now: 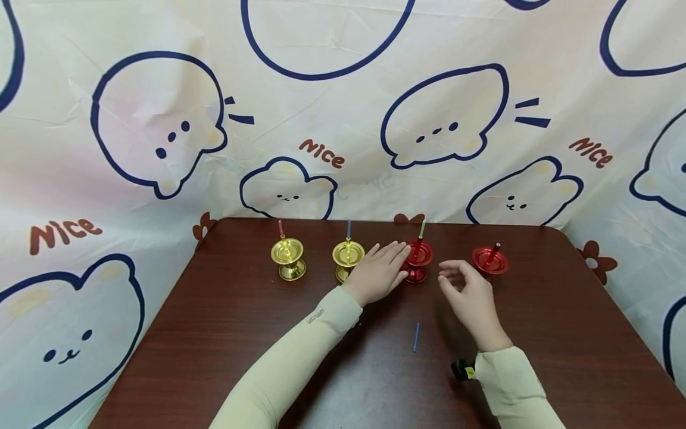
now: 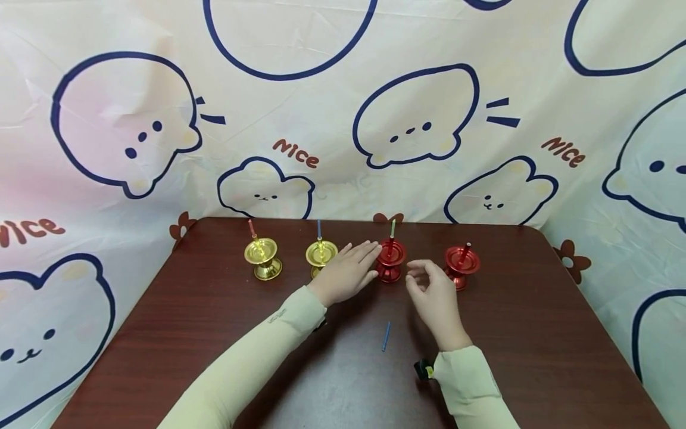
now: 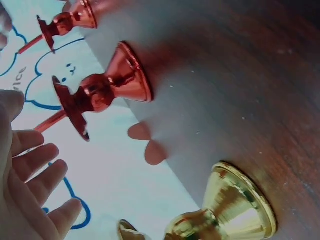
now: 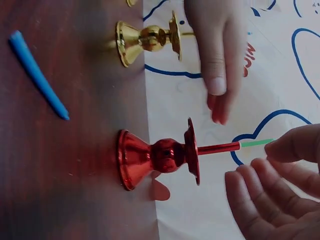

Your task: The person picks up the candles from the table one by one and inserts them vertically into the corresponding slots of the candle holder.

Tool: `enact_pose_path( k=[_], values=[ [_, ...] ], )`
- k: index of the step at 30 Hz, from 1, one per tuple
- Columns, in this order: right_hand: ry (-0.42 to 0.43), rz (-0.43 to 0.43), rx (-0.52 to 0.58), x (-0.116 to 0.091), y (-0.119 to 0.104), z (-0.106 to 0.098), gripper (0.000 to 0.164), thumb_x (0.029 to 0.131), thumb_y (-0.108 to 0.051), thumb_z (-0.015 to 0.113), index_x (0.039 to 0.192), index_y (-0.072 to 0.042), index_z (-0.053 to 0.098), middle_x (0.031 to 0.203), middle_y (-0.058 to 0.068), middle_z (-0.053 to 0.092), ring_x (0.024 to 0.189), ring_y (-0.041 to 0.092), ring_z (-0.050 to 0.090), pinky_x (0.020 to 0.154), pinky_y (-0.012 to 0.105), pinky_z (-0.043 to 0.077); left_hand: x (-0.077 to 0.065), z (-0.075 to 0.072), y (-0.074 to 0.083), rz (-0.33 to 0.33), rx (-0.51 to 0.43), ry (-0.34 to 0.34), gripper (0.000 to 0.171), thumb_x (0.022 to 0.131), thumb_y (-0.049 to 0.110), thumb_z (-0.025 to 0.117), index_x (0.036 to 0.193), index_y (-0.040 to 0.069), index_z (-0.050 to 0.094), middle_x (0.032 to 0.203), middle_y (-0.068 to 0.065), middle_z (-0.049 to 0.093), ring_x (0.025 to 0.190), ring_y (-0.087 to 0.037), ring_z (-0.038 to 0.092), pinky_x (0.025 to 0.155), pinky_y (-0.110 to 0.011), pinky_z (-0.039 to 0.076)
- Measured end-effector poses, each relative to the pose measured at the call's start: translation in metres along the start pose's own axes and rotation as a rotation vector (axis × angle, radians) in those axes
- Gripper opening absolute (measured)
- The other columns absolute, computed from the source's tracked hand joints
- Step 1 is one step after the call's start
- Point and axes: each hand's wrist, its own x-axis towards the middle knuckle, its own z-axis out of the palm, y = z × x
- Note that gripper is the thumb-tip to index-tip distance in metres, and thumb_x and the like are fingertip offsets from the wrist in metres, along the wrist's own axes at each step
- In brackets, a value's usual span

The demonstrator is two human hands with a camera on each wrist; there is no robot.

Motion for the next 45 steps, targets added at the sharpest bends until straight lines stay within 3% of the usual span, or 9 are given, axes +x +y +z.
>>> enact_pose_path(
  k=[6,11,21,26,33,40,45],
  values=[
    [-0.073,0.086,-0.017,-0.012,0.003,0.005,0.021,0.095,-0.008,0.069,0.116,-0.003,0.068,0.102,0.012,0.073,0.094,0.026,0.068,0.077,0.026,0.054,-0.004,-0.003,0.004,0.025,0.011,0.061,0.055,0.109,0.040,0.045,0.158,0.015,0.039,0.160,-0.002,0.041,0.149,-0.018,0.034,0.122,-0.042,0.025],
    [-0.086,0.101,-0.029,-0.020,0.006,0.007,0.020,0.093,-0.006,0.070,0.113,-0.002,0.069,0.098,0.010,0.073,0.091,0.025,0.069,0.077,0.031,0.055,-0.008,-0.005,0.008,0.045,0.016,0.083,0.054,0.109,0.040,0.045,0.156,0.014,0.042,0.159,-0.002,0.043,0.148,-0.018,0.037,0.121,-0.043,0.027],
    [-0.061,0.121,-0.062,-0.028,0.016,-0.007,0.022,0.095,-0.007,0.070,0.116,-0.001,0.069,0.104,0.013,0.071,0.094,0.027,0.067,0.075,0.024,0.054,-0.019,0.000,0.020,0.097,0.069,0.162,0.051,0.108,0.041,0.046,0.153,0.016,0.048,0.152,-0.001,0.051,0.139,-0.017,0.048,0.118,-0.044,0.035],
    [-0.036,0.079,-0.119,-0.029,0.025,-0.016,0.022,0.094,-0.007,0.068,0.115,-0.001,0.068,0.103,0.013,0.070,0.092,0.027,0.066,0.073,0.027,0.054,-0.023,0.002,0.026,0.122,0.078,0.219,0.048,0.106,0.039,0.052,0.148,0.016,0.054,0.145,-0.001,0.058,0.133,-0.016,0.054,0.115,-0.042,0.039],
    [0.001,-0.003,-0.196,-0.028,0.036,-0.029,0.022,0.098,-0.010,0.065,0.117,0.001,0.066,0.112,0.022,0.066,0.100,0.038,0.062,0.084,0.057,0.052,-0.029,0.005,0.035,0.121,0.082,0.272,0.043,0.101,0.035,0.061,0.140,0.018,0.061,0.134,0.001,0.065,0.120,-0.016,0.062,0.104,-0.038,0.048],
    [0.014,-0.103,-0.257,-0.021,0.049,-0.041,0.026,0.099,-0.011,0.064,0.120,0.003,0.064,0.113,0.024,0.063,0.098,0.038,0.061,0.083,0.060,0.052,-0.034,0.008,0.044,0.034,0.050,0.293,0.033,0.101,0.035,0.059,0.129,0.019,0.069,0.121,0.003,0.070,0.107,-0.015,0.066,0.088,-0.032,0.056],
    [-0.033,-0.182,-0.311,-0.015,0.063,-0.050,0.034,0.097,-0.012,0.067,0.125,0.005,0.060,0.123,0.026,0.059,0.114,0.043,0.054,0.096,0.065,0.044,-0.039,0.007,0.053,-0.040,-0.090,0.275,0.028,0.099,0.029,0.064,0.122,0.013,0.070,0.113,-0.001,0.071,0.096,-0.018,0.069,0.078,-0.030,0.058]
  ],
)
